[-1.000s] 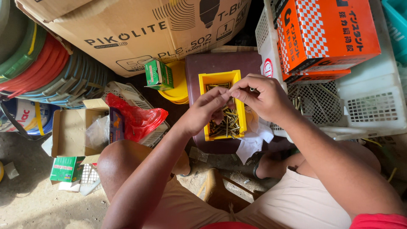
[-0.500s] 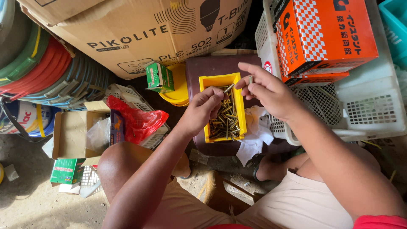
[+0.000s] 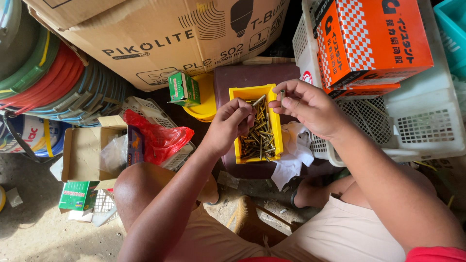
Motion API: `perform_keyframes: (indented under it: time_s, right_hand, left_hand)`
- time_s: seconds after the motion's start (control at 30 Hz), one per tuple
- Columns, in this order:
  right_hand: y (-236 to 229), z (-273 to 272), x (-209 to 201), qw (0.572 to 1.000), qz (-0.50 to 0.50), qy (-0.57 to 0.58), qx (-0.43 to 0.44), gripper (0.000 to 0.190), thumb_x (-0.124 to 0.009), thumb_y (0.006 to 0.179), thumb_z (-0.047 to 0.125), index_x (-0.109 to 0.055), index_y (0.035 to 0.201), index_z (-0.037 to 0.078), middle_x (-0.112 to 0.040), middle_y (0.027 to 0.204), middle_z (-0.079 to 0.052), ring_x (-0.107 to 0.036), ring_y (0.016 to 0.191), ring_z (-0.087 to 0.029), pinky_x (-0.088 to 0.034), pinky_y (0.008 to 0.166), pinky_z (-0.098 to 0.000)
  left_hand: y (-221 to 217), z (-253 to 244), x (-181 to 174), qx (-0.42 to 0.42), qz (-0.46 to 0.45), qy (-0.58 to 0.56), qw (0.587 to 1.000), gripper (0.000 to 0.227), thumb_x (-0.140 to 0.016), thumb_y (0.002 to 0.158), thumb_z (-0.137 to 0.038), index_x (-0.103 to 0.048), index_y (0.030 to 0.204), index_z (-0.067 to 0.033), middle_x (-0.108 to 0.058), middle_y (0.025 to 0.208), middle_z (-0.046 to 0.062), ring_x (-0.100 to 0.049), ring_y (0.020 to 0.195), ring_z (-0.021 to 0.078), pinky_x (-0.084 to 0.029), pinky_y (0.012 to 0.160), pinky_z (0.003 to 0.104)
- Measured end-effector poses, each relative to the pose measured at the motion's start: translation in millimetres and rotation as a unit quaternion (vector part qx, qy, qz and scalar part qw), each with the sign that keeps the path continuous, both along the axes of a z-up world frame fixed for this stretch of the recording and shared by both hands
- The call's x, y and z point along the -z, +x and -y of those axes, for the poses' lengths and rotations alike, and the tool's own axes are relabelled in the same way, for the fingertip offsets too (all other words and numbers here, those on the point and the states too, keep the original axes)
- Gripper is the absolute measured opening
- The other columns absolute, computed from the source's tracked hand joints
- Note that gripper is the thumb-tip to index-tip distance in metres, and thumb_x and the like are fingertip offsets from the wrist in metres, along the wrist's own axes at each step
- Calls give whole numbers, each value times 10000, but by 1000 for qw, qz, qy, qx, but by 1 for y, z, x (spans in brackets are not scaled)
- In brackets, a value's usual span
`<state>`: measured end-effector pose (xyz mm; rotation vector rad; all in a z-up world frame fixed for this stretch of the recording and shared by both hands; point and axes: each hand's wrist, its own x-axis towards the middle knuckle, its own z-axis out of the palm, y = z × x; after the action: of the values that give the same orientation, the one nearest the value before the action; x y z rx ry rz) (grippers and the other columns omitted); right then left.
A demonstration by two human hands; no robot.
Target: The person sits on the floor and repeatedly picks up nails from a yellow container, inserting them into a metal tube held in the left hand. The person handles the nails and tube by hand, occasionally adjusting the pile of nails in the container.
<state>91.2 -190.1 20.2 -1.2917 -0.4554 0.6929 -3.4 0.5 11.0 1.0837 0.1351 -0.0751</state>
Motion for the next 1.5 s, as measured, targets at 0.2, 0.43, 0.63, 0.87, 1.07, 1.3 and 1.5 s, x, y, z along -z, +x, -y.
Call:
perform_keyframes:
  time_s: [0.2,0.43,0.63,0.87,1.07,1.3,1.5]
  right_hand:
    - [7,2,3,999,22,0,50,248,-519,932,34,-525,1175,-16,-584,997,-141,-637,919,-190,-582,843,-332]
    - [6,-1,8,994,54,9,95,232,-567,931,62,-492,1135,-21,-624,1033,-180,-673,904,-199,-597,796,-296]
    - [-3,-7,6,992,108,-18,67,212,-599,909,57,-523,1083,-38,-647,992,-190,-679,894,-197,-589,781,-297]
    - [-15,-12,-10,949,277,-142,39,189,-674,881,95,-600,1018,-10,-663,847,-176,-681,755,-225,-563,652,-305]
    - [-11,-12,-6,940,307,-140,38,181,-722,836,84,-663,990,7,-617,756,-114,-599,670,-149,-534,606,-283]
    - [-1,-2,-12,944,301,-130,34,132,-608,920,65,-638,1003,-33,-625,744,-122,-614,696,-138,-536,613,-294]
    - [-7,-4,-24,928,337,-157,14,116,-608,906,50,-656,977,-29,-633,712,-131,-625,658,-162,-529,574,-309]
  left_hand:
    - [-1,2,2,17,6,4,1000,147,-432,969,-93,-548,925,-15,-398,637,31,-269,566,55,-297,513,208]
    - [1,2,5,28,9,20,999,134,-435,953,-79,-545,898,-27,-377,623,0,-275,566,49,-287,513,201]
    - [3,0,11,30,31,77,996,111,-462,945,-85,-550,891,-44,-388,609,-13,-333,568,44,-350,514,205]
    - [-2,5,0,39,3,10,999,158,-408,980,-128,-532,961,-31,-343,611,3,-276,557,65,-289,504,213]
    - [-3,5,-1,39,28,62,997,118,-499,959,-96,-577,941,-9,-421,610,5,-365,563,52,-340,504,199]
    - [1,2,11,41,41,52,997,128,-502,974,-106,-570,945,-2,-475,641,27,-372,567,41,-363,511,189]
    - [0,1,-1,55,56,80,994,133,-501,958,-71,-568,1017,28,-595,767,96,-461,581,57,-390,547,194]
